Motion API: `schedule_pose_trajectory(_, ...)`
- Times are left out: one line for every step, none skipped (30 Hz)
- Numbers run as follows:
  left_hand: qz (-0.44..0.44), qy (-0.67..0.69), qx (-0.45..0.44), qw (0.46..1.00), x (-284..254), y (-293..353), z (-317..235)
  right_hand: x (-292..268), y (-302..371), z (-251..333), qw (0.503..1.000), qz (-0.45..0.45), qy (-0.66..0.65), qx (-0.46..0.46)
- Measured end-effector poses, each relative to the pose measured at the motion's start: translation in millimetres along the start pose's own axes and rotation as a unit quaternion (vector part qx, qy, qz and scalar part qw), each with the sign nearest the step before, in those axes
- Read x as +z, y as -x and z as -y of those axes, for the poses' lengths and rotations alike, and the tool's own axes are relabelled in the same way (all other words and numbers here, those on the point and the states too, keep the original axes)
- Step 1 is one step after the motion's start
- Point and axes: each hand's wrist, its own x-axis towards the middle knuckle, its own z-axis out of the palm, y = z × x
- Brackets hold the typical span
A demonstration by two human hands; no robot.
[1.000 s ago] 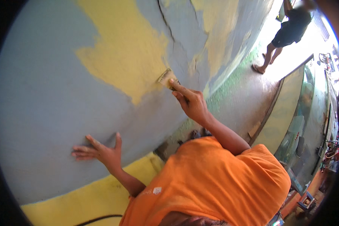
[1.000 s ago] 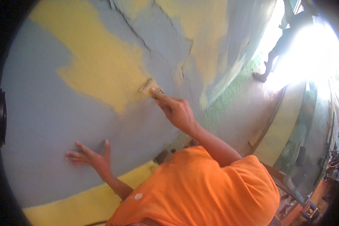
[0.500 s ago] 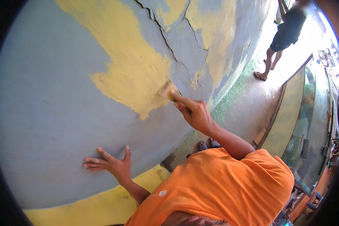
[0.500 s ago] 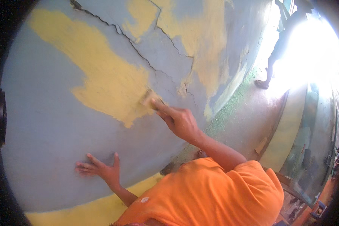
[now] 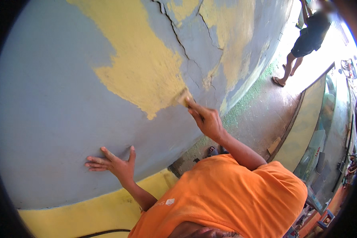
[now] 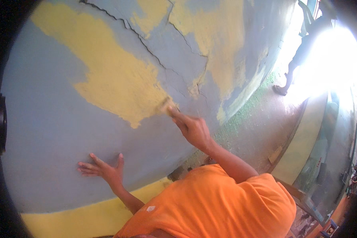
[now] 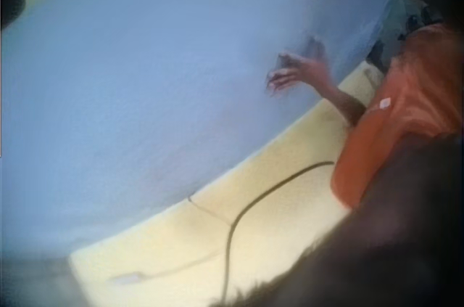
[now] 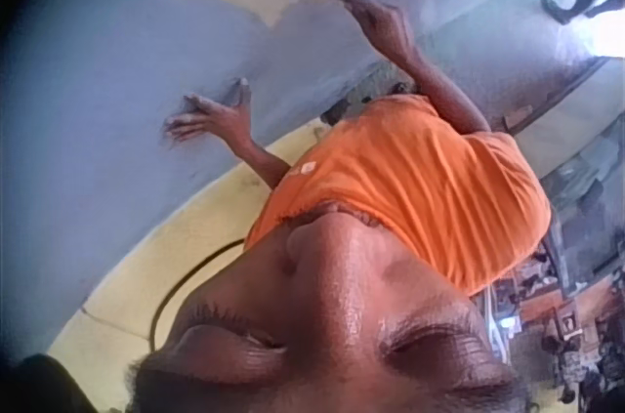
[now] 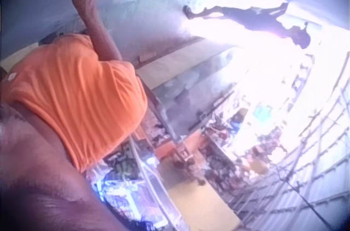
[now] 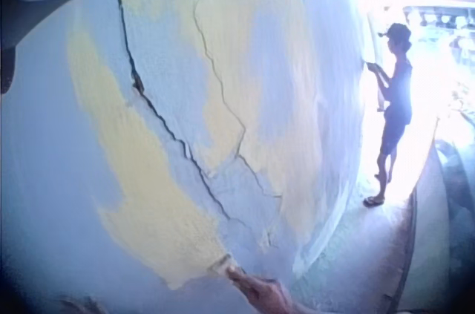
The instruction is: The person uses a scraper to remove old paint from a cracked wall. They repeatedly scrape along the crack and surrounding areas, occasionally wiping the scraper with their hand. Another person is visible in the background working on a different section of the wall.
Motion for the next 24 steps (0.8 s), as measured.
schedule_pose_trajectory(0.000, -0.003, 0.003, 1.000, 0, 0, 0, 2, 2, -1, 0.998, -0.023, -0.028, -0.045)
schedule_pose_trajectory(0.001, -0.007, 0.003, 1.000, 0, 1, 1, 2, 3, -2, 0.999, -0.016, -0.020, -0.038)
schedule_pose_trajectory(0.002, -0.009, 0.009, 1.000, 0, 1, 1, 2, 4, -3, 1.000, 0.007, -0.001, 0.004)
schedule_pose_trajectory(-0.003, -0.004, 0.012, 1.000, 1, 2, 2, 2, 5, -4, 0.999, 0.023, 0.010, 0.029)
schedule_pose_trajectory(0.002, -0.009, 0.015, 1.000, 2, 3, 2, 1, 5, -5, 0.999, 0.033, 0.014, 0.035)
schedule_pose_trajectory(0.000, -0.008, 0.016, 1.000, 2, 4, 3, 1, 6, -4, 0.998, 0.039, 0.019, 0.047)
schedule_pose_trajectory(-0.001, -0.006, 0.010, 1.000, 3, 4, 4, 0, 5, -3, 0.997, 0.044, 0.022, 0.060)
schedule_pose_trajectory(-0.002, -0.006, 0.016, 1.000, 3, 4, 4, -1, 5, -1, 0.996, 0.046, 0.024, 0.074)
schedule_pose_trajectory(-0.001, -0.004, 0.012, 1.000, 3, 4, 5, -1, 5, 1, 0.996, 0.044, 0.013, 0.070)
schedule_pose_trajectory(0.004, 0.000, -0.004, 1.000, 4, 4, 5, -2, 3, 3, 0.997, 0.035, 0.003, 0.064)
schedule_pose_trajectory(-0.001, -0.004, 0.007, 1.000, 3, 3, 6, -1, 2, 6, 0.995, 0.049, 0.000, 0.089)
schedule_pose_trajectory(-0.001, -0.006, 0.009, 1.000, 4, 2, 6, -2, -1, 7, 0.998, 0.029, 0.000, 0.049)
schedule_pose_trajectory(0.005, -0.003, -0.001, 1.000, 3, 2, 6, -2, -3, 8, 0.998, 0.034, 0.008, 0.048)
schedule_pose_trajectory(0.003, -0.009, 0.011, 1.000, 4, 1, 6, -2, -4, 8, 0.999, 0.017, 0.026, 0.041)
schedule_pose_trajectory(0.005, -0.010, 0.011, 1.000, 4, 1, 6, -2, -6, 7, 0.998, 0.038, 0.020, 0.039)
schedule_pose_trajectory(-0.002, -0.004, 0.009, 1.000, 4, 0, 6, 0, -6, 6, 0.999, 0.033, 0.022, 0.032)
schedule_pose_trajectory(0.000, -0.009, 0.015, 1.000, 5, -1, 6, 0, -7, 4, 0.999, 0.012, 0.024, 0.021)
schedule_pose_trajectory(-0.001, -0.009, 0.014, 1.000, 5, -1, 6, 1, -6, 3, 1.000, 0.003, 0.019, 0.008)
schedule_pose_trajectory(0.000, -0.006, 0.008, 1.000, 5, -1, 6, 1, -4, 1, 1.000, -0.016, 0.012, -0.006)
schedule_pose_trajectory(0.003, -0.010, 0.007, 1.000, 5, 0, 6, 2, -3, -1, 0.997, -0.044, -0.013, -0.057)
schedule_pose_trajectory(0.006, -0.012, 0.003, 1.000, 4, 0, 6, 2, 0, -2, 1.000, -0.007, 0.016, 0.011)
schedule_pose_trajectory(0.006, -0.015, 0.007, 1.000, 4, 1, 6, 2, 1, -4, 0.998, 0.020, 0.024, 0.048)
schedule_pose_trajectory(0.021, -0.013, 0.004, 1.000, 3, 2, 6, 1, 2, -6, 0.997, 0.017, 0.039, 0.060)
schedule_pose_trajectory(0.020, -0.007, 0.004, 1.000, 4, 1, 6, 1, 2, -8, 0.997, 0.034, 0.018, 0.067)
